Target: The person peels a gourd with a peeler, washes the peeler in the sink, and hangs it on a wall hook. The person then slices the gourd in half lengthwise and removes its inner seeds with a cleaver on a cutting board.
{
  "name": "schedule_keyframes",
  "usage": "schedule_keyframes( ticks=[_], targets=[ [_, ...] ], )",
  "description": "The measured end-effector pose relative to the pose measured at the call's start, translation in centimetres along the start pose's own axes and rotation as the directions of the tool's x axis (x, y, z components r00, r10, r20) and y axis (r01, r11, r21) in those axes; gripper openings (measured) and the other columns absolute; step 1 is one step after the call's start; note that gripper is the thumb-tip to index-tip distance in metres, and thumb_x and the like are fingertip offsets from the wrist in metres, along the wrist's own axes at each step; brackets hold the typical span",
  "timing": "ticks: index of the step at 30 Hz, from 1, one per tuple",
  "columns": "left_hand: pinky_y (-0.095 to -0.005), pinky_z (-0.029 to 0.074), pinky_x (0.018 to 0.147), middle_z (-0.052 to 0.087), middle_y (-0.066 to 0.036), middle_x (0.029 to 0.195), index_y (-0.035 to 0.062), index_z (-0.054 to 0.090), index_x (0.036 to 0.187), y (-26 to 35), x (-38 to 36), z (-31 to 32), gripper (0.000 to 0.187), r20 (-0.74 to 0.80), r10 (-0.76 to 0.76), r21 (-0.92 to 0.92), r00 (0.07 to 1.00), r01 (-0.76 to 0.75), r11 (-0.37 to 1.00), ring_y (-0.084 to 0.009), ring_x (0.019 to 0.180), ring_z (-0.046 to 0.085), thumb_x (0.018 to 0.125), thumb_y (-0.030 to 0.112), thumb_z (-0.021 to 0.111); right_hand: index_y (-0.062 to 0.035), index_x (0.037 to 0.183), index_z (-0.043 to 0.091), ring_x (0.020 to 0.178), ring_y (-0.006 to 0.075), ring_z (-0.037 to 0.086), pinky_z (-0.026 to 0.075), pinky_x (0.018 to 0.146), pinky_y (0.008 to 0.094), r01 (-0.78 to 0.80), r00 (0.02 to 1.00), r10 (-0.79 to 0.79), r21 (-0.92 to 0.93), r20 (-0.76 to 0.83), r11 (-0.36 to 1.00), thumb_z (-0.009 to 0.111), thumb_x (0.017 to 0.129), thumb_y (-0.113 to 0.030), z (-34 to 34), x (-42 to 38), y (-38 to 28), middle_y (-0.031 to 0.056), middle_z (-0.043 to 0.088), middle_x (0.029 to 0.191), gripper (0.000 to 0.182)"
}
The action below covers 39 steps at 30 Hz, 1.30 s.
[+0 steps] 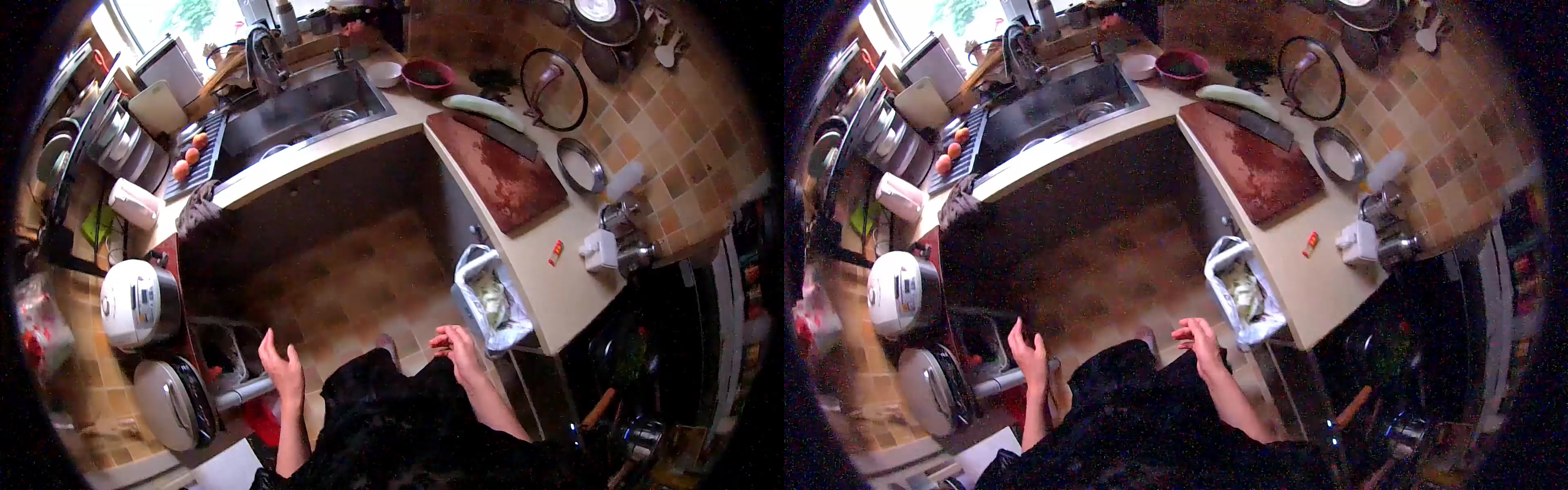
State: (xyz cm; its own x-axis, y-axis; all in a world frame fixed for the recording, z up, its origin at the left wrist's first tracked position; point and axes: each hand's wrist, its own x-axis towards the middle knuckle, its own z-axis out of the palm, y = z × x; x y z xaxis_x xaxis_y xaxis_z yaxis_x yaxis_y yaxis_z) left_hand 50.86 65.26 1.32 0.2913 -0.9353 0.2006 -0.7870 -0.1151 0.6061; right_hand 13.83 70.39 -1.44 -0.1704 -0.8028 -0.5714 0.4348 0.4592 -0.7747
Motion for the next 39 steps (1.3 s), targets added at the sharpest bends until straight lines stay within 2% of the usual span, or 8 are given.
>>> schedule_keyframes(
  ticks=[4, 9, 15, 21, 27, 31, 34, 39],
  targets=[
    [-0.0425, 0.040, 0.107, 0.054, -0.019, 0.133, -0.0002, 0.049, 0.140, -2.5, 3.2, 0.4, 0.054, 0.005, -0.053, 0.022, 0.999, 0.053, 0.998, -0.0347, 0.125, 0.052, 0.087, 0.003, 0.062, -0.0040, 0.114, 0.058, 0.084, 0.0164, 0.069, 0.054, 0.067, 0.0279, 0.077, 0.997, -0.080, -0.199, -0.009, 0.977, 0.047, 0.106, -0.033, 2.4, 4.1, -2.5, 0.0106, 0.071, 0.097, 0.032],
    [-0.0390, 0.044, 0.104, 0.056, -0.017, 0.132, 0.0007, 0.048, 0.142, 0.9, 9.1, 5.2, 0.054, 0.054, -0.147, -0.279, 0.988, 0.156, 0.947, -0.0295, 0.121, 0.056, 0.090, 0.001, 0.060, -0.0046, 0.123, 0.055, 0.078, 0.0143, 0.069, 0.054, 0.058, 0.0240, 0.120, 0.979, -0.168, -0.352, -0.111, 0.928, 0.048, 0.107, -0.031, -0.9, 11.4, -6.1, 0.0109, 0.071, 0.101, 0.031],
    [-0.0370, 0.047, 0.103, 0.058, -0.017, 0.131, 0.0002, 0.047, 0.143, 8.5, 17.5, 9.5, 0.053, 0.149, 0.018, -0.303, 0.989, 0.028, 0.952, -0.0268, 0.122, 0.058, 0.091, -0.003, 0.058, -0.0081, 0.132, 0.055, 0.081, 0.0125, 0.067, 0.053, 0.060, 0.0252, 0.239, 0.838, -0.407, -0.426, -0.363, 0.873, 0.048, 0.107, -0.033, -4.5, 23.7, -16.9, 0.0078, 0.070, 0.104, 0.037],
    [-0.0328, 0.052, 0.095, 0.065, -0.014, 0.124, 0.0042, 0.046, 0.145, 12.0, 26.0, 12.0, 0.052, 0.262, 0.054, -0.263, 0.964, 0.017, 0.965, -0.0215, 0.110, 0.065, 0.095, -0.001, 0.059, -0.0106, 0.147, 0.044, 0.078, 0.0129, 0.066, 0.054, 0.057, 0.0258, 0.382, 0.751, -0.543, -0.424, -0.375, 0.821, 0.050, 0.105, -0.032, -1.8, 39.1, -28.3, 0.0073, 0.069, 0.102, 0.047],
    [-0.0320, 0.055, 0.087, 0.068, -0.013, 0.117, 0.0019, 0.050, 0.140, 17.6, 33.4, 17.5, 0.044, 0.367, 0.053, -0.401, 0.929, 0.106, 0.910, -0.0200, 0.101, 0.067, 0.097, 0.001, 0.059, -0.0126, 0.148, 0.043, 0.060, 0.0164, 0.064, 0.052, 0.055, 0.0333, 0.031, 0.838, -0.299, -0.507, -0.457, 0.861, 0.051, 0.101, -0.035, -0.9, 46.6, -34.8, 0.0135, 0.068, 0.094, 0.052],
    [-0.0348, 0.055, 0.087, 0.069, -0.013, 0.116, 0.0060, 0.053, 0.138, 24.1, 37.4, 21.9, 0.044, 0.427, 0.349, -0.452, 0.834, -0.137, 0.882, -0.0230, 0.101, 0.068, 0.095, 0.004, 0.063, -0.0237, 0.138, 0.051, 0.049, 0.0158, 0.055, 0.044, 0.043, 0.0319, 0.134, 0.765, -0.411, -0.503, -0.496, 0.854, 0.048, 0.104, -0.044, -2.9, 50.4, -32.3, 0.0056, 0.061, 0.068, 0.040],
    [-0.0359, 0.056, 0.087, 0.068, -0.014, 0.118, 0.0065, 0.050, 0.141, 29.0, 40.2, 26.2, 0.047, 0.507, 0.482, -0.515, 0.715, -0.198, 0.834, -0.0245, 0.101, 0.069, 0.095, 0.005, 0.062, -0.0224, 0.125, 0.055, 0.045, 0.0153, 0.055, 0.042, 0.039, 0.0308, -0.118, 0.799, -0.248, -0.548, -0.547, 0.828, 0.042, 0.104, -0.048, -1.5, 46.1, -34.2, 0.0058, 0.061, 0.066, 0.036],
    [-0.0475, 0.048, 0.100, 0.060, -0.022, 0.127, 0.0045, 0.045, 0.143, 38.2, 44.2, 35.7, 0.062, 0.417, 0.779, -0.641, 0.469, -0.455, 0.618, -0.0416, 0.117, 0.057, 0.084, 0.006, 0.063, -0.0154, 0.115, 0.055, 0.065, 0.0343, 0.068, 0.052, 0.068, 0.0482, -0.247, 0.697, -0.488, -0.815, -0.525, 0.524, 0.048, 0.103, -0.042, -4.2, 42.0, -28.2, 0.0124, 0.069, 0.083, 0.030]
  ],
)
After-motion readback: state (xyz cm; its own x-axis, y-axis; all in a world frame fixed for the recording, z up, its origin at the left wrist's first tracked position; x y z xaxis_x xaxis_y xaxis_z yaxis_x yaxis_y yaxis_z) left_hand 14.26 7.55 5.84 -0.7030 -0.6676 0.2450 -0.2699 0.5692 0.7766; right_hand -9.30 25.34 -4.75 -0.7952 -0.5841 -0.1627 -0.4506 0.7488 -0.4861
